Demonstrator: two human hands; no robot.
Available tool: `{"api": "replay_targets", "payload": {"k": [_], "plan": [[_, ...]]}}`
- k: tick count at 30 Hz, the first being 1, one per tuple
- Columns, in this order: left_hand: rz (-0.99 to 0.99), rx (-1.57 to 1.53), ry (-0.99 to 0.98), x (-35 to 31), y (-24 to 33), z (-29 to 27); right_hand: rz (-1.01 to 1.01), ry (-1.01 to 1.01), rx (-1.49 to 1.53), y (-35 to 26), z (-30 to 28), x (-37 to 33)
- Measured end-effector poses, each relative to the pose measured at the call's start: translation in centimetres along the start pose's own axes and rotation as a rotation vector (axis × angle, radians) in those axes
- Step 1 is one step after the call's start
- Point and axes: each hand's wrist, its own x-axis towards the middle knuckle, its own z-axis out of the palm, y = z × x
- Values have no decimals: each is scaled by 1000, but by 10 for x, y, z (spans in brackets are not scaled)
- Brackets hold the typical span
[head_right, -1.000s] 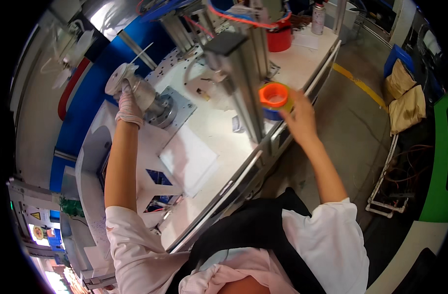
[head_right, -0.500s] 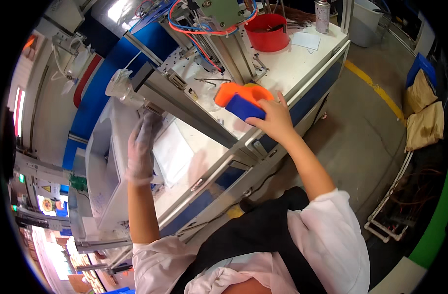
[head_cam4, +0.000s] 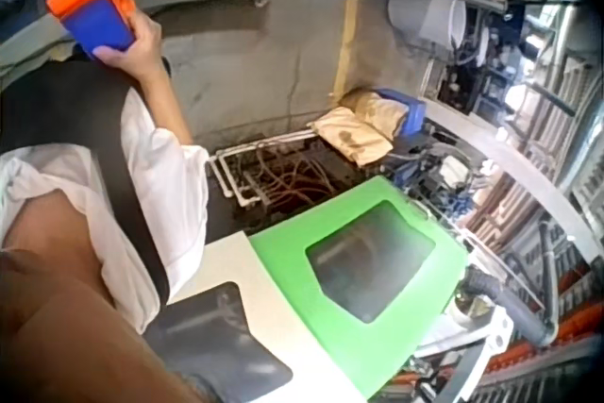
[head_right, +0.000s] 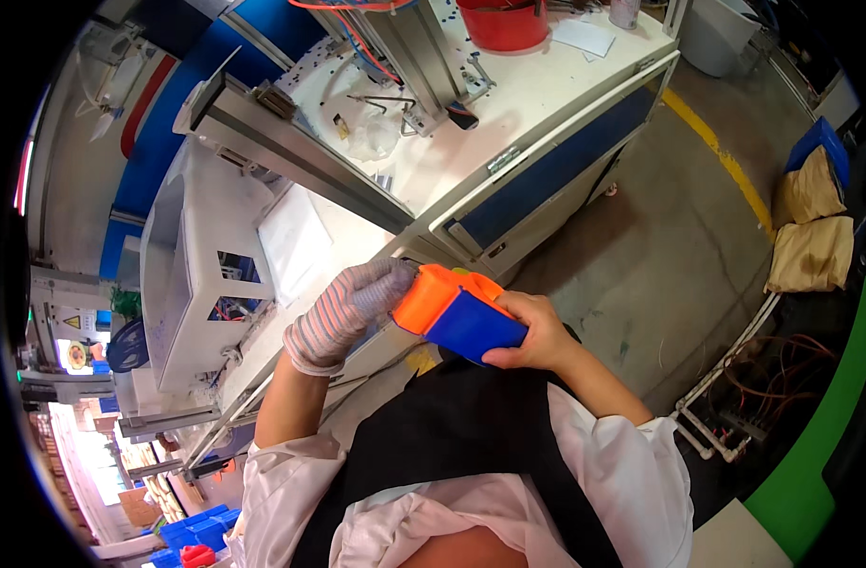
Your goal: The person operates a machine by placing a blue reel onto a spindle and adjusting a transparent hopper. They then walk through the warehouse, pick up a large white sack, and place it into a blue crate. Finally, they pick up a yellow sack and place it into another blue crate.
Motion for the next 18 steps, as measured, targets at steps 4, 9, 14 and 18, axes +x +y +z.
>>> {"api": "replay_targets", "payload": {"k": [4,9,14,18], "plan": [[-25,-154,46,4,-17,1,142,-75,61,0,3,-9],[22,-28,261,2,-49,8,252,-331,154,-7,7,-3],[365,576,668,-28,-78,-44,272,-366,35,-20,11,7],[494,108,1070,-86,-7,-87,273,-274,-226,-21,-2,3]]}}
